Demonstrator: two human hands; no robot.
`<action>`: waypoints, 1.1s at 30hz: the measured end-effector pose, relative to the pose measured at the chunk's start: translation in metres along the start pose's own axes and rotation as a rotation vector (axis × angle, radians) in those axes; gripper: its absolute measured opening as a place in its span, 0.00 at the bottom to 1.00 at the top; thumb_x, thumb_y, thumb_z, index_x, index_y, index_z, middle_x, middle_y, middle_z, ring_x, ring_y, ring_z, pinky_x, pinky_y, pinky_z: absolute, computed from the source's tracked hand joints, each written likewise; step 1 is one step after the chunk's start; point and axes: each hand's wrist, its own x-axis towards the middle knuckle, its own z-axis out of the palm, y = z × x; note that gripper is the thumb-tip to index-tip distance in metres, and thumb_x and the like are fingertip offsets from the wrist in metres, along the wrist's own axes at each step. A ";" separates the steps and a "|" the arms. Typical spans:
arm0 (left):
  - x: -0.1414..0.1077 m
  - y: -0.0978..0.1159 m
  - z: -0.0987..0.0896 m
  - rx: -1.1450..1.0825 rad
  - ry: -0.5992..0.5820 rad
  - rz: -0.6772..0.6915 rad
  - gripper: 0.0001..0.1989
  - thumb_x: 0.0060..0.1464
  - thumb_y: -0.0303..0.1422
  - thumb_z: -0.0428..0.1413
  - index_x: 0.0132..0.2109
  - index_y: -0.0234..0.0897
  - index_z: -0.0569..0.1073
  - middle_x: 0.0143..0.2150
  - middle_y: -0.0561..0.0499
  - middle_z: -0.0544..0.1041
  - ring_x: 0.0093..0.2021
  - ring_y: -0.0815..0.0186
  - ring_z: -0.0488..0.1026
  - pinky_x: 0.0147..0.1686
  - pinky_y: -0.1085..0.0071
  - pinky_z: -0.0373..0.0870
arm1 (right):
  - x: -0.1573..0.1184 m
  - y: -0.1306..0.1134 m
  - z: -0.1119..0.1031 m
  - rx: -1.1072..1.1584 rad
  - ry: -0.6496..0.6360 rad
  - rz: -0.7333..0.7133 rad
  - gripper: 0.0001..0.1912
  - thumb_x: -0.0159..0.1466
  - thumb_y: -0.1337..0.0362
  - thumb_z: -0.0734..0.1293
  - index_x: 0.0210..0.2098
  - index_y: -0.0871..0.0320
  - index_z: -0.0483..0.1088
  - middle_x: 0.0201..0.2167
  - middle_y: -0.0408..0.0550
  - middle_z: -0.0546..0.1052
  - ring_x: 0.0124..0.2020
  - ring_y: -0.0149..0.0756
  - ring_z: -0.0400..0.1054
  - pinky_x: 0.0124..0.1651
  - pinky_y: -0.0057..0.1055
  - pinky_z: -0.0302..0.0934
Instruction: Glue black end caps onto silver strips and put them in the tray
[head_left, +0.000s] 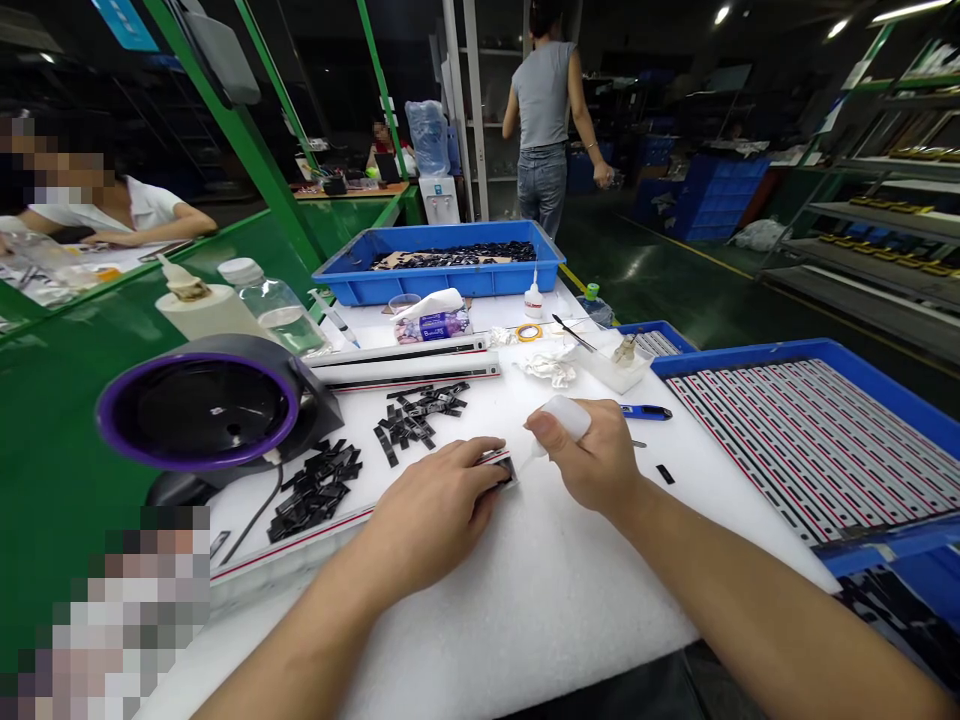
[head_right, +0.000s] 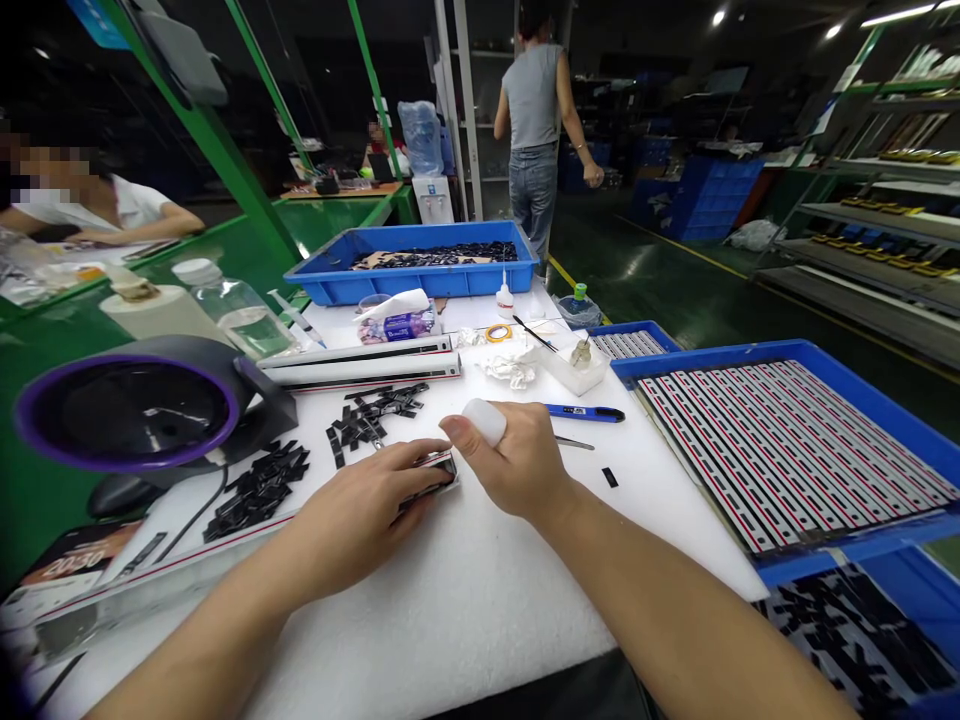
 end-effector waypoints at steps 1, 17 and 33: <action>0.000 0.000 0.000 0.002 -0.002 0.000 0.17 0.59 0.28 0.47 0.51 0.46 0.73 0.60 0.51 0.69 0.54 0.56 0.70 0.49 0.58 0.72 | 0.000 0.000 0.000 -0.003 -0.001 0.003 0.22 0.66 0.52 0.62 0.20 0.58 0.66 0.15 0.40 0.63 0.18 0.28 0.58 0.24 0.29 0.52; -0.001 0.000 0.001 0.018 0.002 -0.005 0.17 0.59 0.28 0.47 0.51 0.48 0.73 0.60 0.52 0.68 0.54 0.58 0.70 0.49 0.59 0.71 | 0.000 0.002 -0.001 -0.023 0.012 0.007 0.23 0.66 0.50 0.61 0.21 0.58 0.68 0.14 0.40 0.64 0.18 0.28 0.59 0.23 0.28 0.54; -0.002 0.002 -0.002 -0.009 -0.022 -0.030 0.16 0.59 0.29 0.47 0.50 0.46 0.73 0.61 0.52 0.68 0.55 0.58 0.69 0.51 0.60 0.69 | -0.002 0.002 0.001 -0.024 0.012 0.050 0.21 0.64 0.50 0.64 0.24 0.59 0.73 0.14 0.41 0.66 0.18 0.29 0.60 0.24 0.28 0.56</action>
